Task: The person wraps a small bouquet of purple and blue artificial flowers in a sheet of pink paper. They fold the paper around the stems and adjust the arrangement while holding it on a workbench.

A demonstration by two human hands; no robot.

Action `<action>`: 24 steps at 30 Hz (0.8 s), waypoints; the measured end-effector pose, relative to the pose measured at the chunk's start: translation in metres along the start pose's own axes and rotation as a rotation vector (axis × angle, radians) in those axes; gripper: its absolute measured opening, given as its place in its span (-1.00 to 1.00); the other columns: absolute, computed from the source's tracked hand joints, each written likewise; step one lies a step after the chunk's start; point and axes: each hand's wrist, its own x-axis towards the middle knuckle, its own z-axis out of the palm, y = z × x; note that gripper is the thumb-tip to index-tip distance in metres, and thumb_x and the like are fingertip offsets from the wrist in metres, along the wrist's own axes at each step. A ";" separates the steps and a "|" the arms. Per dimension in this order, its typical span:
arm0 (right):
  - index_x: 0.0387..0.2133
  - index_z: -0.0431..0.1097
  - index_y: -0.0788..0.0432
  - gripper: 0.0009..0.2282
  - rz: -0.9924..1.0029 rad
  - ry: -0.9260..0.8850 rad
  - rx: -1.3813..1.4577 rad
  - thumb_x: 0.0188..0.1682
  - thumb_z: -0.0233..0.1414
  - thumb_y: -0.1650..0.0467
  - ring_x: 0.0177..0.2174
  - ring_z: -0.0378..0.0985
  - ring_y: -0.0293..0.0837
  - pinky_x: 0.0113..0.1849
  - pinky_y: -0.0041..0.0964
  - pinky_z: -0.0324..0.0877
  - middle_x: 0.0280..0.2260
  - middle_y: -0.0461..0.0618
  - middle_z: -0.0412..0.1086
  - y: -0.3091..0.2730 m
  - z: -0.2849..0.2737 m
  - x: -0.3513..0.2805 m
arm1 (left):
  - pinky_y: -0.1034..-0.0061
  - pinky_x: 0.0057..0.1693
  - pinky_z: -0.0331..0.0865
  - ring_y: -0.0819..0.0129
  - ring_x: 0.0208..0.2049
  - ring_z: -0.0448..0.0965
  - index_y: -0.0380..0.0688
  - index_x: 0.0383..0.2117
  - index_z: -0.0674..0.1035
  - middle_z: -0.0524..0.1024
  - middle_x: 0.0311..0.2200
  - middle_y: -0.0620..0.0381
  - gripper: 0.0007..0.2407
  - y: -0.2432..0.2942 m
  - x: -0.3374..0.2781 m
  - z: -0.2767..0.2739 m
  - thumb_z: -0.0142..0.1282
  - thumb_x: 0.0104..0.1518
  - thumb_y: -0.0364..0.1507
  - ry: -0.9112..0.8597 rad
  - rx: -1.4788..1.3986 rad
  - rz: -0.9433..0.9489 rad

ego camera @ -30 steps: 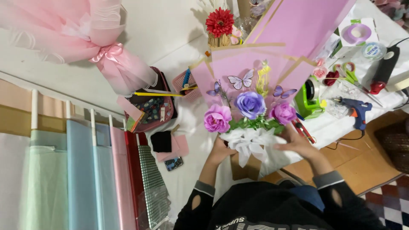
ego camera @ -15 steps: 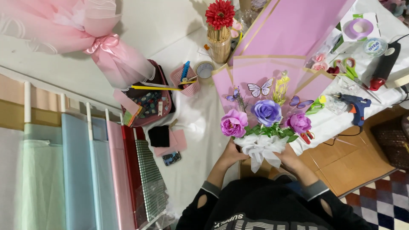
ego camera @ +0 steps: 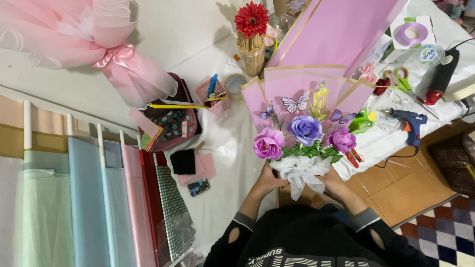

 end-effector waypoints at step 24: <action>0.16 0.22 0.45 -0.32 0.035 0.055 0.015 -0.32 0.26 0.47 -0.02 0.36 0.32 0.02 0.27 0.25 -0.02 0.46 0.34 -0.031 0.026 -0.006 | 0.25 0.19 0.35 0.28 0.06 0.37 -0.13 0.18 0.28 0.45 0.02 0.06 -0.27 0.008 -0.001 0.015 0.29 -0.25 -0.75 0.020 -0.132 0.079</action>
